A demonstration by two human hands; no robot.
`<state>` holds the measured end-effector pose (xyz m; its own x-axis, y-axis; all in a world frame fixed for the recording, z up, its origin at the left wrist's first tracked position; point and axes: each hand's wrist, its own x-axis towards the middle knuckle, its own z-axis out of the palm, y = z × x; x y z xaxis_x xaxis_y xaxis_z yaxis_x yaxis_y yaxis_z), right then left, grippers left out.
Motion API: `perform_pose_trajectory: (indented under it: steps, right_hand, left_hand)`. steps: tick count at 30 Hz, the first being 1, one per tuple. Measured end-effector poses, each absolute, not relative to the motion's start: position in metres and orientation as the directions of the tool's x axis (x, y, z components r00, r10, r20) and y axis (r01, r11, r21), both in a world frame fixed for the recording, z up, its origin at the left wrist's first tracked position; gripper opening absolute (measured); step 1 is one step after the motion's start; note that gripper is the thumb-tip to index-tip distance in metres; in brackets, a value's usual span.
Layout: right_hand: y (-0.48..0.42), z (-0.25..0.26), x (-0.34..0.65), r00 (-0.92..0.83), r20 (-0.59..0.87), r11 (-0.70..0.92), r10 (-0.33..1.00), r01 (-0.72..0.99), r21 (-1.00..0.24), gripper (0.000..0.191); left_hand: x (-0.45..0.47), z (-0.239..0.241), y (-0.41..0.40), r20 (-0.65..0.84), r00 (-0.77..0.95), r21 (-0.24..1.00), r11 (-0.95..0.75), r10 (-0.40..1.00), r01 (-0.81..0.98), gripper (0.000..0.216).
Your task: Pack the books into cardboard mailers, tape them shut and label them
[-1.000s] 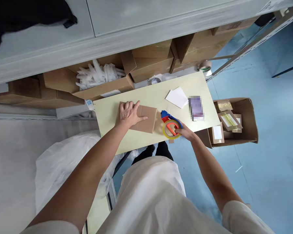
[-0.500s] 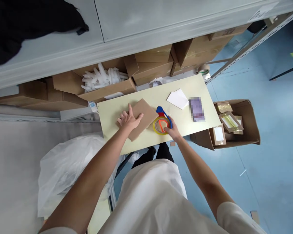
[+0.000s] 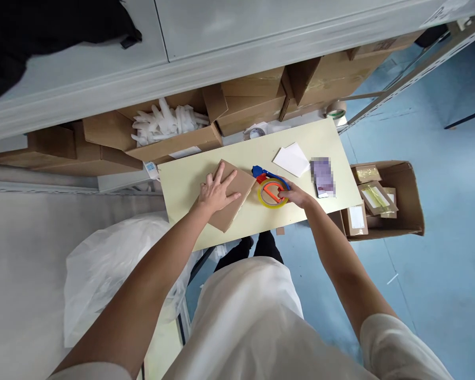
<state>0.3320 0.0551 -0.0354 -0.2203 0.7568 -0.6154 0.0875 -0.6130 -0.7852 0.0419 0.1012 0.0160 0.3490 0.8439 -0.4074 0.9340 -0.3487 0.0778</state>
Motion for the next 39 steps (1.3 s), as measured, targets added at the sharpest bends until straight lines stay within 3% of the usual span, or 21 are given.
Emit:
perform_pose_trajectory:
  steps: [7, 11, 15, 19, 26, 33, 39]
  right_hand:
    - [0.012, -0.026, 0.365, -0.176, -0.607, -0.599, 0.775, 0.101, -0.794, 0.070]
    - [-0.034, -0.030, 0.312, -0.145, -0.604, -0.613, 0.783, -0.015, -0.790, 0.080]
    - [-0.036, -0.037, 0.268, -0.077, -0.591, -0.595, 0.803, -0.062, -0.801, 0.082]
    - [0.022, -0.035, 0.281, -0.126, -0.601, -0.604, 0.790, 0.013, -0.797, 0.074]
    - [0.114, -0.029, 0.307, -0.244, -0.646, -0.603, 0.724, 0.232, -0.763, 0.067]
    - [0.093, -0.030, 0.327, -0.298, -0.588, -0.566, 0.752, 0.166, -0.808, 0.071]
    - [-0.015, -0.034, 0.348, -0.214, -0.593, -0.582, 0.776, 0.119, -0.804, 0.082]
  left_hand:
    - [0.044, 0.017, 0.099, -0.408, 0.340, 0.073, -0.341, 0.847, 0.937, 0.076]
    - [0.049, 0.017, 0.092, -0.412, 0.284, 0.089, -0.272, 0.866, 0.958, 0.076]
    - [0.056, 0.014, 0.082, -0.389, 0.124, 0.113, -0.086, 0.913, 0.990, 0.081]
    - [0.055, 0.010, 0.088, -0.422, -0.017, 0.163, 0.094, 0.907, 0.982, 0.086]
    - [0.051, 0.017, 0.136, -0.331, 0.332, 0.088, -0.321, 0.883, 0.943, 0.094]
    - [0.056, 0.013, 0.143, -0.335, 0.299, 0.074, -0.291, 0.894, 0.954, 0.094]
    - [0.059, 0.016, 0.141, -0.325, 0.275, 0.045, -0.276, 0.905, 0.960, 0.094]
